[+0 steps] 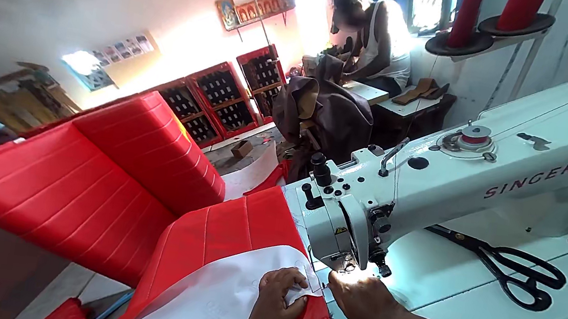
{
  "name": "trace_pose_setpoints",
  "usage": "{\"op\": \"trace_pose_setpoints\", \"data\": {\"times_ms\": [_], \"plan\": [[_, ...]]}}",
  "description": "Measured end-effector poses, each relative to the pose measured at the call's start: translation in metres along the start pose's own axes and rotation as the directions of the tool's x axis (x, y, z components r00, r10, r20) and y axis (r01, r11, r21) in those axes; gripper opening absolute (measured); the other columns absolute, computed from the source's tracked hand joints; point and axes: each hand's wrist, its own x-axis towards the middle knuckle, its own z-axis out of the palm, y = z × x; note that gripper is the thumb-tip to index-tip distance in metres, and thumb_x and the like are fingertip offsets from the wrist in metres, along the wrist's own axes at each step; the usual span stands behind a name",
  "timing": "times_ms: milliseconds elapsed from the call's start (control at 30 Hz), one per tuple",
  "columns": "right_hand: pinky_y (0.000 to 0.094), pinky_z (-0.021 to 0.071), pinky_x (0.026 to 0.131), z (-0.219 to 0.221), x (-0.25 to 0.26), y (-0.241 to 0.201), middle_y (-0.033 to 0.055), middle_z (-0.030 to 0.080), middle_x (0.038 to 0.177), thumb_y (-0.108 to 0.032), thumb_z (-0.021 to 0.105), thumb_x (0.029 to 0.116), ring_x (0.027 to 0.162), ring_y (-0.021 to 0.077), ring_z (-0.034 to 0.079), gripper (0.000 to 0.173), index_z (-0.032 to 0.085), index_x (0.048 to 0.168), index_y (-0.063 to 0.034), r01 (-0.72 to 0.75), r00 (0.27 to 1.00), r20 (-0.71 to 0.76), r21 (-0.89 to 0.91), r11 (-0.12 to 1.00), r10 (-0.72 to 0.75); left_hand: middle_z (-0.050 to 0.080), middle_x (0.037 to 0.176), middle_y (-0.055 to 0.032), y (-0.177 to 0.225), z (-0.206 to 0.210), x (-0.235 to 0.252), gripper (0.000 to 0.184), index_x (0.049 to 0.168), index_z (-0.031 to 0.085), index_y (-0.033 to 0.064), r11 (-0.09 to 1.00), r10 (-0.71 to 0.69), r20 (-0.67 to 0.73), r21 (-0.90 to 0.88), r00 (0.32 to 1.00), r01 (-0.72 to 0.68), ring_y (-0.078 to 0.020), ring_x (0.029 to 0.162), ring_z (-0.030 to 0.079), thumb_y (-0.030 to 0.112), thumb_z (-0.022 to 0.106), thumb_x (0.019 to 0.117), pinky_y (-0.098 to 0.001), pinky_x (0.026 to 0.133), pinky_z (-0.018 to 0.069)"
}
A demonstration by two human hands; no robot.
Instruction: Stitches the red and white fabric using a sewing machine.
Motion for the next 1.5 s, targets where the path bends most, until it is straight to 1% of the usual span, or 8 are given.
{"op": "trace_pose_setpoints", "data": {"times_ms": [367,533,767,1000,1133,1300,1400,1500], "plan": [[0.0515,0.0558,0.084,-0.029,-0.015,0.006,0.0213,0.066,0.112,-0.016,0.045,0.1054,0.102,0.0379,0.069,0.031,0.059,0.131,-0.0043,-0.081,0.942,0.334,0.334,0.939,-0.038,0.073,0.115,-0.0035,0.003,-0.001,0.001,0.024,0.088,0.076,0.013,1.0,-0.028,0.019,0.009,0.999,0.028,-0.0208,0.125,0.061,0.033,0.063,0.0886,-0.0574,0.111,0.0317],[0.0559,0.0525,0.085,-0.046,-0.057,0.01,0.0193,0.065,0.111,-0.018,0.056,0.1028,0.105,0.0389,0.065,0.027,0.064,0.125,-0.0059,0.03,0.94,0.287,0.471,0.882,-0.185,0.075,0.112,-0.0042,0.003,0.002,0.002,0.03,0.086,0.076,0.0107,0.999,-0.039,-0.016,0.006,0.999,0.039,-0.0235,0.123,0.063,0.039,0.067,0.0896,-0.0594,0.11,0.0324],[0.0635,0.0516,0.092,-0.078,-0.057,0.122,0.0226,0.071,0.113,-0.016,0.067,0.0983,0.111,0.0449,0.066,0.024,0.073,0.114,-0.0003,-0.277,0.96,0.018,-0.031,0.96,0.278,0.076,0.099,0.0028,0.007,0.005,0.002,0.021,0.092,0.08,0.0228,0.984,0.091,-0.078,0.162,0.993,-0.078,-0.0194,0.104,0.069,0.039,0.066,0.0928,-0.0588,0.1,0.0396],[0.0567,0.0468,0.099,-0.085,-0.007,0.148,0.0195,0.062,0.133,-0.045,0.055,0.1041,0.131,0.0398,0.053,0.053,0.062,0.133,-0.0017,-0.444,0.835,0.25,-0.219,0.869,0.49,0.075,0.089,0.0019,0.016,0.009,0.006,0.029,0.091,0.08,0.0177,0.941,0.14,-0.097,0.322,0.985,-0.103,-0.0191,0.086,0.07,0.037,0.058,0.097,-0.0485,0.084,0.0493],[0.054,0.047,0.105,-0.083,0.005,0.152,0.0201,0.061,0.137,-0.037,0.046,0.1096,0.131,0.0407,0.055,0.047,0.059,0.137,-0.0015,-0.367,0.793,0.416,-0.257,0.894,0.445,0.074,0.088,-0.0006,0.015,0.009,0.004,0.029,0.093,0.078,0.0128,0.968,0.052,-0.081,0.248,0.995,-0.03,-0.0197,0.084,0.068,0.031,0.056,0.0973,-0.0466,0.083,0.0502],[0.0531,0.0513,0.096,-0.109,-0.015,0.095,0.0287,0.063,0.113,-0.023,0.032,0.1131,0.108,0.041,0.066,0.041,0.048,0.134,0.0081,-0.48,0.706,0.583,-0.023,0.877,0.402,0.073,0.088,-0.0006,0.015,0.007,0.007,0.03,0.093,0.077,0.0121,0.98,-0.007,-0.055,0.197,0.998,0.018,-0.0192,0.086,0.067,0.03,0.053,0.097,-0.0468,0.085,0.0488],[0.036,0.0528,0.067,-0.125,-0.019,0.045,0.0116,0.058,0.087,-0.03,0.03,0.1141,0.069,0.0198,0.061,0.037,0.048,0.131,-0.0033,-0.689,0.541,0.811,0.276,0.67,0.222,0.072,0.086,-0.0004,0.014,0.008,0.007,0.029,0.091,0.077,0.0115,0.984,-0.003,-0.072,0.177,0.997,0.016,-0.0184,0.083,0.066,0.029,0.054,0.0959,-0.0457,0.083,0.0483],[0.0255,0.0457,0.052,-0.109,-0.019,0.008,0.0027,0.058,0.08,-0.035,0.034,0.1134,0.054,0.0091,0.052,0.03,0.048,0.124,-0.0108,-0.791,0.453,0.891,0.417,0.449,-0.029,0.071,0.082,0.0001,0.011,0.009,0.006,0.029,0.089,0.076,0.0109,0.988,-0.006,-0.082,0.151,0.997,0.018,-0.0172,0.081,0.065,0.028,0.054,0.0953,-0.045,0.083,0.0472]]}}
